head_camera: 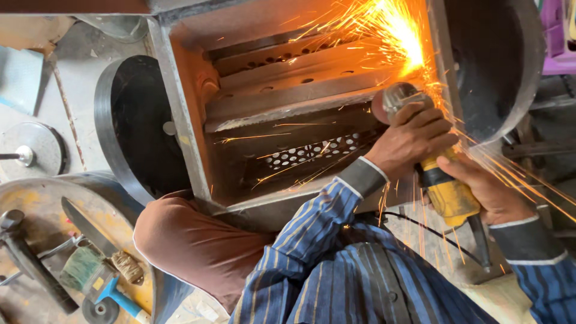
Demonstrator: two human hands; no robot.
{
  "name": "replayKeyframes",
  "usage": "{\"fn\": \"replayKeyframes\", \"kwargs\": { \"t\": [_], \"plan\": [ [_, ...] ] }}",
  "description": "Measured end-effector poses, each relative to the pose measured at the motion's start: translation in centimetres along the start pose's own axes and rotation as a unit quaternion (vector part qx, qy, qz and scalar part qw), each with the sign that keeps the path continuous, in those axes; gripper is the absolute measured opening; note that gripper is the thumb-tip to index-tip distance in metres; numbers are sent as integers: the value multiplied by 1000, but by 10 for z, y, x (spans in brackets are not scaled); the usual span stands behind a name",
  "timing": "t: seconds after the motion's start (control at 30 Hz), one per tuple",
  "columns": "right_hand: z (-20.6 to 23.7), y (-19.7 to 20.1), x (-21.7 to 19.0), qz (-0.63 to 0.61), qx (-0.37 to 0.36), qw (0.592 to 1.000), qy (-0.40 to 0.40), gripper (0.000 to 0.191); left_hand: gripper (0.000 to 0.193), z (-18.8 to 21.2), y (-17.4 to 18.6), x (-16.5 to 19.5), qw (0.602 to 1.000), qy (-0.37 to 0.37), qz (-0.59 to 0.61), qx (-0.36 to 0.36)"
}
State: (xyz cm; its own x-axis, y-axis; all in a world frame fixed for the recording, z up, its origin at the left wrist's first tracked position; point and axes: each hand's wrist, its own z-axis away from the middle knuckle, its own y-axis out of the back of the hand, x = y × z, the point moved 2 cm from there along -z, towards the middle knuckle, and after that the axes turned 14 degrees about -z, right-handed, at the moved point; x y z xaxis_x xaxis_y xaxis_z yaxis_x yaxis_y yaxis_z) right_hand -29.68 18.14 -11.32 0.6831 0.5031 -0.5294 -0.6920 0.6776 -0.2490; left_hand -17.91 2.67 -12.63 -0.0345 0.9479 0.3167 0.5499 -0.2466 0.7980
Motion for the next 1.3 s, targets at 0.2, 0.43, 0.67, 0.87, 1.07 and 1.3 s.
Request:
{"fn": "replayKeyframes", "kwargs": {
  "t": [0.2,0.43,0.67,0.87,1.07,1.3],
  "plan": [
    [-9,-9,1,7,-57,998,0,43,55,9,10,-12,1000,13,2,-12],
    [-27,-32,-7,37,-60,996,-54,48,47,25,36,-30,998,55,11,7],
    [-31,-57,-6,44,-99,993,-34,49,45,42,54,-35,996,86,-2,5],
    [-38,-84,-4,86,-124,987,-62,49,49,61,70,-46,994,109,-25,-12],
    [-49,-102,1,118,-105,982,-100,49,44,80,83,-58,991,131,-32,14],
    [-54,-135,6,128,-143,977,-90,48,41,101,102,-68,986,160,-53,8]
  ]
}}
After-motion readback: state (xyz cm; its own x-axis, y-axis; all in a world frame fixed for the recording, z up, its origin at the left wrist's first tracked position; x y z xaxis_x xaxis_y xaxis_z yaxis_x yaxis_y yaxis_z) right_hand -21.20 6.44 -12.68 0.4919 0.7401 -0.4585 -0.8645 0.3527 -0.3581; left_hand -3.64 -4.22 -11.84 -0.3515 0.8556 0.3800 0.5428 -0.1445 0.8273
